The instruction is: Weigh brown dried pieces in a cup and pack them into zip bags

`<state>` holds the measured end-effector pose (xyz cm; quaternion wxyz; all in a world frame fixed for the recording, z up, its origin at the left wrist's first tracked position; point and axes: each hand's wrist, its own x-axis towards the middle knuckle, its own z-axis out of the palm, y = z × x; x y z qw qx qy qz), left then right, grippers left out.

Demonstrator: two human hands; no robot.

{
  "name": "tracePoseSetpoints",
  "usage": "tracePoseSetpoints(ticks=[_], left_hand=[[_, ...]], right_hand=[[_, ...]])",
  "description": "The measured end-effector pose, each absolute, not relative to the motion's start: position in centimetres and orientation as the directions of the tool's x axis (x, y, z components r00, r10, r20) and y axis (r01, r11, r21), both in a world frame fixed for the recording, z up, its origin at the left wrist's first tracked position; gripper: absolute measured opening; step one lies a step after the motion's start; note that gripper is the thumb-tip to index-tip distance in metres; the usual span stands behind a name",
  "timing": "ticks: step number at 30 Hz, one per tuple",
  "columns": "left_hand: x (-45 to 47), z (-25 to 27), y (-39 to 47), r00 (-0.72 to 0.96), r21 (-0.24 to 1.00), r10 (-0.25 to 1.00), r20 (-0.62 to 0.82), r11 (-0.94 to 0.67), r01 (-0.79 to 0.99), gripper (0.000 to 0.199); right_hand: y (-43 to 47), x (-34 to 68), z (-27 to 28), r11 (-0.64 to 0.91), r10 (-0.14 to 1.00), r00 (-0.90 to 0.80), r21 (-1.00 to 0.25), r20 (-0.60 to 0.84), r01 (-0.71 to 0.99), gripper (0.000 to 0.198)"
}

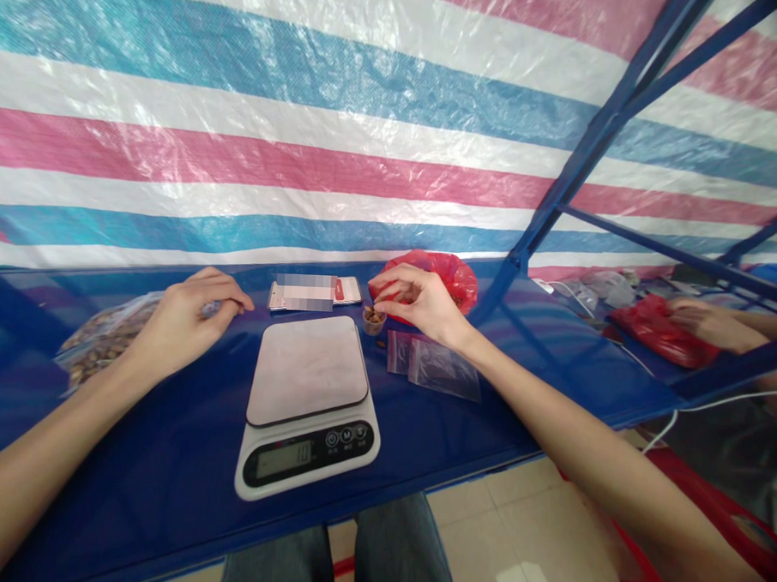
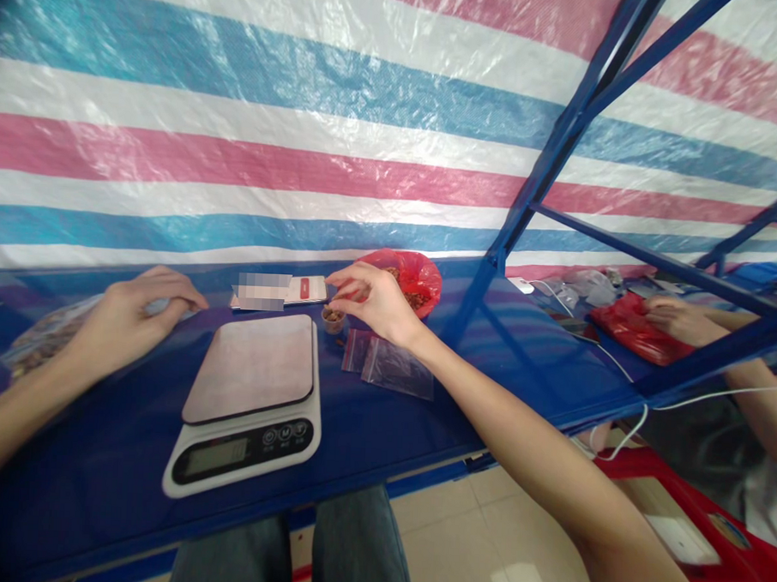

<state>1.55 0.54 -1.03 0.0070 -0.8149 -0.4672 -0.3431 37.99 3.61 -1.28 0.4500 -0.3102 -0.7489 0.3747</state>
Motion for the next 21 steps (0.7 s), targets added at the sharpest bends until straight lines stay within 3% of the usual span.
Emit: tracePoseSetpoints(ticks=[6,9,13,16,21], left_hand=[[1.6,-0.9,0.4,0.325,0.319,0.762,0.56,-0.561,0.764,0.031],[1.6,-0.9,0.4,0.326,0.315,0.754,0.571,-0.567,0.761,0.03],[1.5,-1.1,0.5,0.338,0.3,0.747,0.573,-0.575,0.761,0.031],[1.4,-1.2,0.5,0.346,0.294,0.739,0.578,-0.584,0.756,0.03],[1.3,-1.2,0.5,0.352,0.286,0.736,0.578,-0.587,0.757,0.031]], right_hand=[[3.7,38.2,-0.9,0.521,0.812,-0.381,-0.843,0.442,0.133,0.023],[4.0,38.6,-0.9,0.539,0.812,-0.388,-0.814,0.435,0.217,0.014],[4.1,39.1,-1.0,0.686,0.726,-0.5,-0.557,0.473,0.468,0.022],[4.0,39.1,-1.1,0.731,0.682,-0.608,-0.368,0.407,0.575,0.023],[4.1,39.0,-1.8,0.699,0.713,-0.624,-0.269,0.319,0.662,0.016]])
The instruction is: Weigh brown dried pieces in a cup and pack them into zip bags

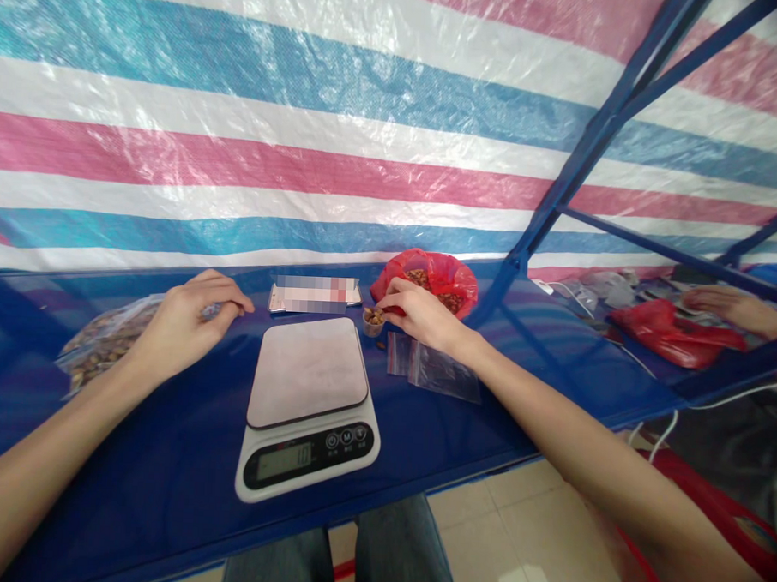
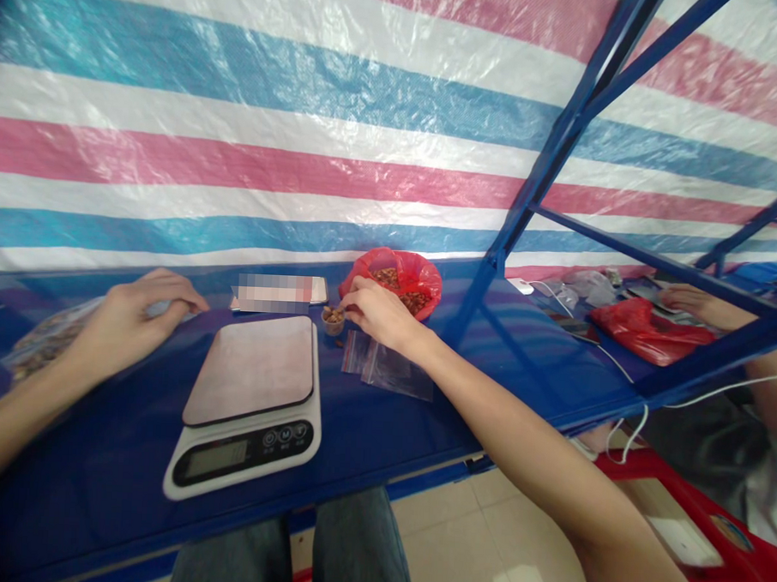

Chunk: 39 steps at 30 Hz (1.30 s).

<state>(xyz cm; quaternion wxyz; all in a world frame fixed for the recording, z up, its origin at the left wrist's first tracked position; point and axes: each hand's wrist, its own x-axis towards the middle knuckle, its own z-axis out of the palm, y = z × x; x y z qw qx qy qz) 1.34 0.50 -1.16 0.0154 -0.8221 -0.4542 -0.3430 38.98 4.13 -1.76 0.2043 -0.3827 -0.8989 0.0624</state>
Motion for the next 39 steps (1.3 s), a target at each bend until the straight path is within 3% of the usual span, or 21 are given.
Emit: tracePoseSetpoints(ticks=[6,10,13,22,28,33,36,39], left_hand=[[1.4,-1.1,0.5,0.335,0.307,0.749,0.572,-0.574,0.759,0.029],[1.3,-1.1,0.5,0.329,0.311,0.747,0.578,-0.575,0.757,0.029],[1.3,-1.1,0.5,0.333,0.31,0.749,0.573,-0.573,0.758,0.029],[1.4,-1.0,0.5,0.344,0.3,0.744,0.573,-0.581,0.756,0.03],[1.5,-1.0,0.4,0.329,0.308,0.752,0.571,-0.568,0.763,0.03],[1.4,-1.0,0.4,0.325,0.314,0.76,0.563,-0.56,0.767,0.031],[1.4,-1.1,0.5,0.334,0.305,0.753,0.567,-0.568,0.765,0.031],[1.3,-1.1,0.5,0.337,0.298,0.747,0.573,-0.573,0.764,0.031]], right_hand=[[4.9,39.1,-1.9,0.716,0.695,-0.588,-0.32,0.415,0.621,0.015],[4.6,39.0,-1.1,0.698,0.715,-0.426,-0.532,0.554,0.479,0.01],[3.9,38.7,-0.5,0.669,0.74,-0.415,-0.644,0.529,0.372,0.008],[3.2,38.4,-0.2,0.653,0.74,-0.474,-0.678,0.476,0.338,0.01],[2.6,39.2,1.2,0.665,0.742,-0.451,-0.623,0.496,0.411,0.013],[1.7,39.5,1.5,0.714,0.687,-0.668,-0.439,0.286,0.545,0.008],[1.5,39.3,1.0,0.727,0.682,-0.696,-0.314,0.226,0.611,0.004],[1.4,39.0,0.6,0.724,0.687,-0.7,-0.273,0.197,0.634,0.005]])
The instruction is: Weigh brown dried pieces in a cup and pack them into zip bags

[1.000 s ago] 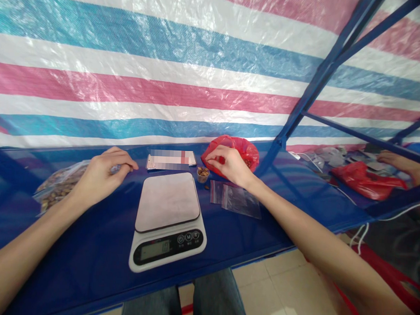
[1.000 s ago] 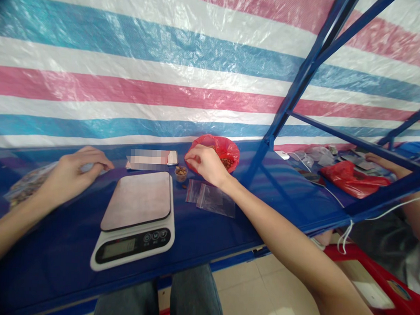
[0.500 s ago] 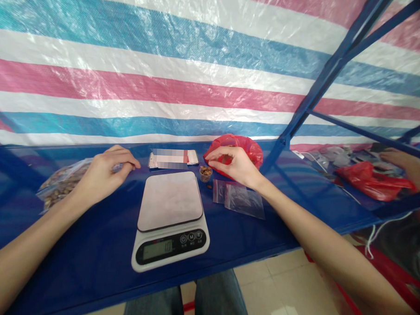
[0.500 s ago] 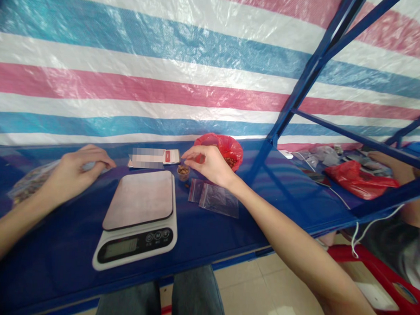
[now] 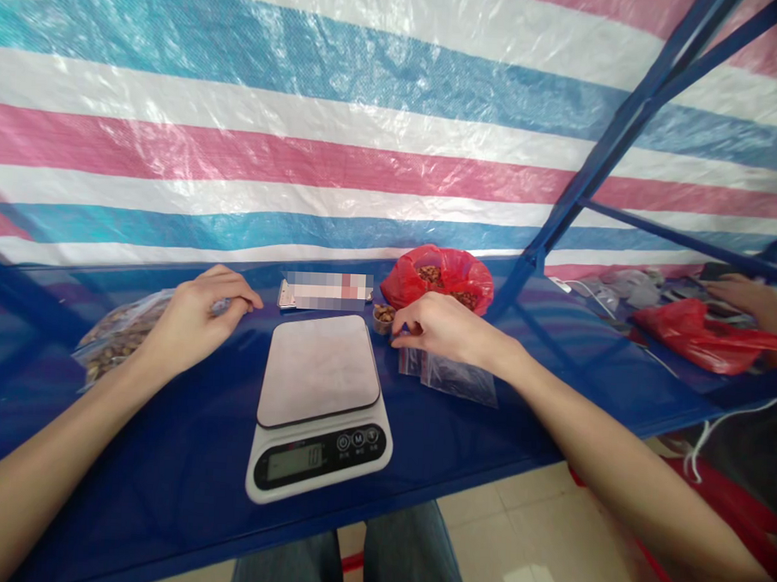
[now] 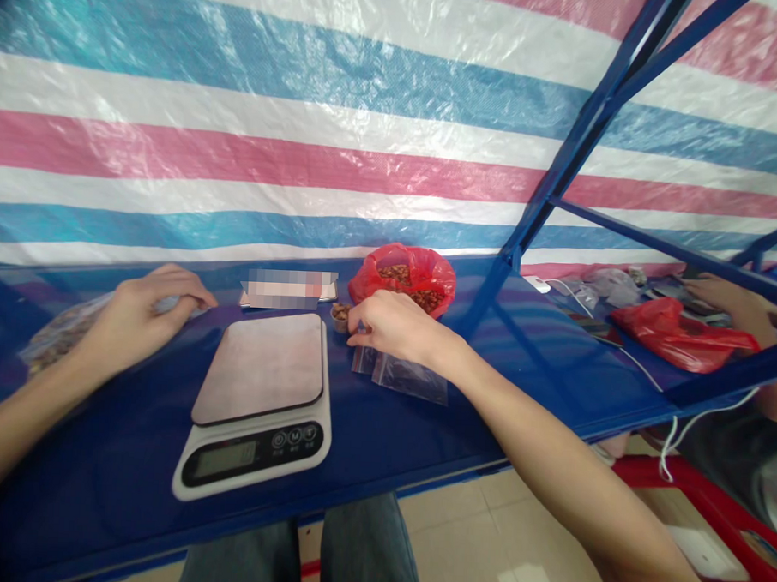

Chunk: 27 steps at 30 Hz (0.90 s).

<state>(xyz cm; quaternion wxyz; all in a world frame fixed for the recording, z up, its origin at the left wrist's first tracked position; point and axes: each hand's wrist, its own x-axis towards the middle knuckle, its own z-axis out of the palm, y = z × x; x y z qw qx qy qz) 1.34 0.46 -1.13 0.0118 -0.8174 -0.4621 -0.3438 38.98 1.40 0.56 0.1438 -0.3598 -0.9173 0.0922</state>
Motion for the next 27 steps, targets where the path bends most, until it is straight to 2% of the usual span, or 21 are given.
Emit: tracePoseSetpoints(ticks=[5,8,11,14,16,18,27], left_hand=[[1.3,-1.1,0.5,0.346,0.297,0.749,0.565,-0.576,0.762,0.031],[1.3,-1.1,0.5,0.344,0.298,0.746,0.57,-0.578,0.76,0.031],[1.3,-1.2,0.6,0.344,0.298,0.744,0.573,-0.581,0.758,0.03],[1.3,-1.2,0.6,0.345,0.295,0.744,0.572,-0.579,0.76,0.031],[1.3,-1.2,0.5,0.352,0.289,0.744,0.568,-0.58,0.761,0.032],[1.3,-1.2,0.5,0.356,0.284,0.741,0.569,-0.583,0.761,0.032],[1.4,-1.1,0.5,0.347,0.29,0.746,0.568,-0.576,0.764,0.032]], right_hand=[[1.2,38.5,0.1,0.727,0.681,-0.719,-0.244,0.138,0.641,0.009],[1.3,38.6,0.1,0.744,0.657,-0.736,-0.296,0.161,0.6,0.014],[1.5,39.0,0.5,0.731,0.671,-0.69,-0.399,0.271,0.554,0.009],[1.7,39.1,0.8,0.679,0.732,-0.539,-0.509,0.416,0.529,0.008],[2.0,39.0,0.7,0.643,0.766,-0.447,-0.549,0.462,0.534,0.011],[2.2,38.8,0.3,0.623,0.782,-0.417,-0.541,0.463,0.565,0.01],[2.6,38.5,-0.4,0.641,0.766,-0.481,-0.454,0.426,0.619,0.015]])
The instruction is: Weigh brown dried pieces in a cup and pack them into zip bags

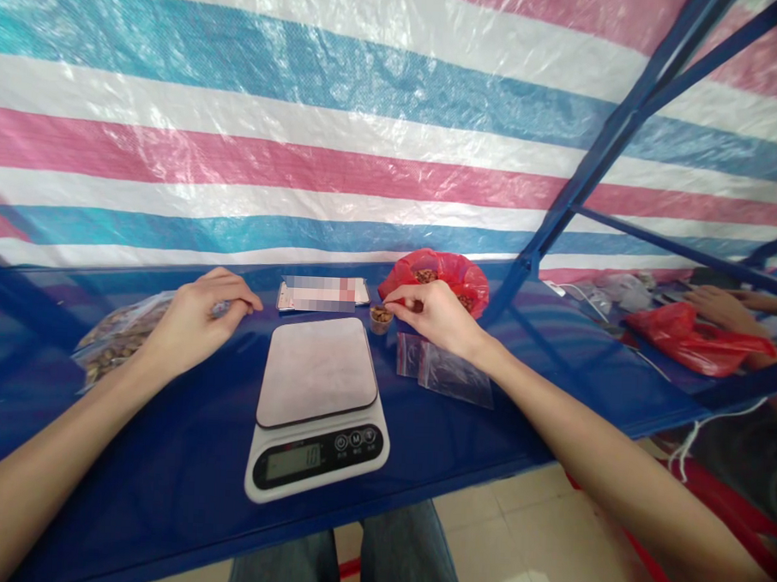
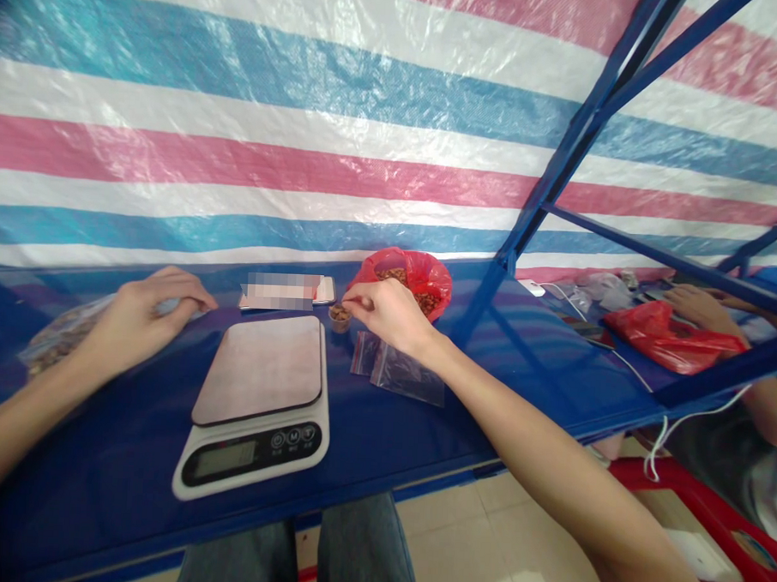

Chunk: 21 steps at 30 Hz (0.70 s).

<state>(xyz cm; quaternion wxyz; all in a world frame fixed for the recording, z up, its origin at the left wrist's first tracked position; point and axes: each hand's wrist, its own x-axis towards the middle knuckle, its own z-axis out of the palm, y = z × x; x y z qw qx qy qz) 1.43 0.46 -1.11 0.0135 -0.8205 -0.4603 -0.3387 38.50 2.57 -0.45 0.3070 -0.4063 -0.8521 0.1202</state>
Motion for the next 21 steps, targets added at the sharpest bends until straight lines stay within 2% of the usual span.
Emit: tracePoseSetpoints(ticks=[6,11,14,16,18,19,21], left_hand=[[1.4,-1.0,0.2,0.347,0.291,0.746,0.569,-0.577,0.763,0.031],[1.6,-0.9,0.3,0.331,0.304,0.748,0.575,-0.571,0.763,0.031],[1.7,-0.8,0.2,0.331,0.304,0.748,0.575,-0.571,0.763,0.031],[1.8,-0.8,0.2,0.331,0.304,0.749,0.574,-0.57,0.764,0.031],[1.8,-0.7,0.1,0.322,0.31,0.753,0.574,-0.564,0.766,0.031],[1.7,-0.6,0.1,0.315,0.316,0.756,0.574,-0.559,0.767,0.031],[1.7,-0.6,0.1,0.3,0.33,0.764,0.572,-0.549,0.768,0.03]], right_hand=[[2.7,38.6,-0.2,0.716,0.698,-0.5,-0.489,0.513,0.498,0.021],[3.3,38.9,-0.9,0.739,0.671,-0.574,-0.496,0.47,0.457,0.068],[3.4,38.9,-0.6,0.737,0.671,-0.593,-0.485,0.444,0.471,0.082],[2.4,38.8,0.2,0.765,0.643,-0.572,-0.469,0.509,0.442,0.064],[0.3,38.5,1.0,0.807,0.591,-0.534,-0.456,0.605,0.376,0.028],[-1.1,38.4,1.2,0.826,0.564,-0.525,-0.452,0.638,0.338,0.015],[-4.3,38.4,1.2,0.865,0.496,-0.601,-0.421,0.627,0.274,0.02]])
